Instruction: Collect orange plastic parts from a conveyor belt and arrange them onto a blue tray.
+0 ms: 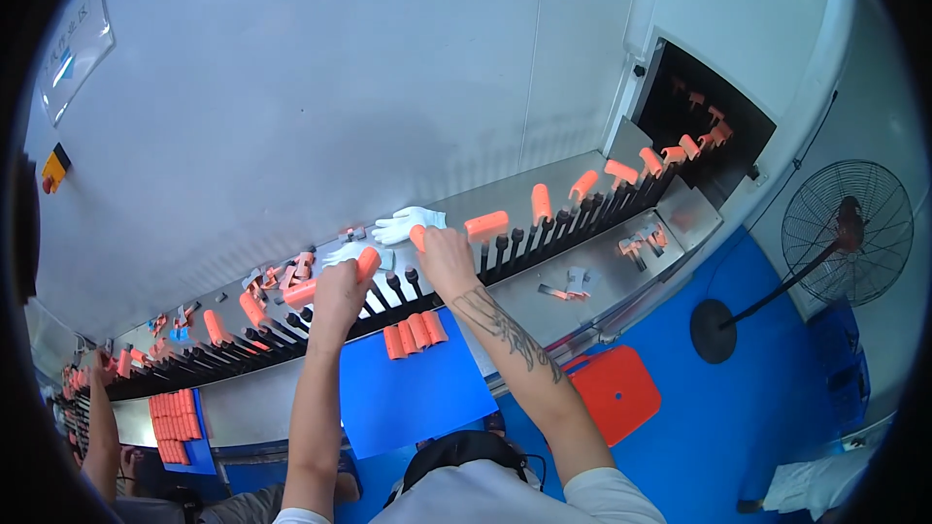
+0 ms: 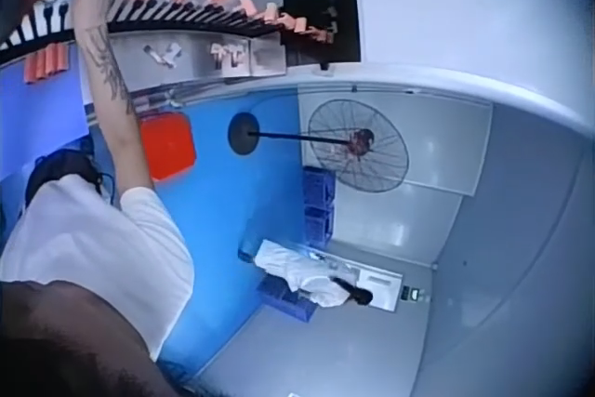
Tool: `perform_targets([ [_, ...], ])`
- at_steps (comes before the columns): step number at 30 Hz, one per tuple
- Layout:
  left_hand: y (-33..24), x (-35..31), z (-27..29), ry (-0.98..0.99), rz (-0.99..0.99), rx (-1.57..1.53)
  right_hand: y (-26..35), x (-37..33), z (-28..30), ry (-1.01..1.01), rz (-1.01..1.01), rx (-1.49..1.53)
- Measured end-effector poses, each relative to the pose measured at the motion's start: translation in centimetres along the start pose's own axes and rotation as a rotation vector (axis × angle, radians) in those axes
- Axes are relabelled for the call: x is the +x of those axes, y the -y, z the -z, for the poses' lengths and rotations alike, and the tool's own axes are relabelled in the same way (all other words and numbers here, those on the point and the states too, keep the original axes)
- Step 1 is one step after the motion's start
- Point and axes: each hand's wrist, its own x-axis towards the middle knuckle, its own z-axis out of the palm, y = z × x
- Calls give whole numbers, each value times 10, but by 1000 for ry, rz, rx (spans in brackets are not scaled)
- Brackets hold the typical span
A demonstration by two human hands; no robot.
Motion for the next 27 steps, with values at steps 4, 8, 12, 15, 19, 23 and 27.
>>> perform_targets([
  [4, -23, -13, 0, -21, 24, 156, -15, 18, 44, 295, -224, 216],
  [8, -57, -68, 10, -442, -24, -84, -64, -59, 50, -195, -194, 836],
  [12, -84, -138, -90, -41, 363, -312, -107, -188, -12, -73, -180, 339],
  [15, -118, -152, -169, 125, 442, -363, -128, -218, -34, -36, -209, 271],
  [19, -163, -140, -212, -104, 408, -450, -156, -219, -35, -58, -222, 187],
  [23, -190, -132, -240, -126, 362, -491, -192, -219, -20, -12, -219, 261],
  [27, -227, -116, -236, 150, 409, -631, -237, -223, -5, 84, -219, 338],
])
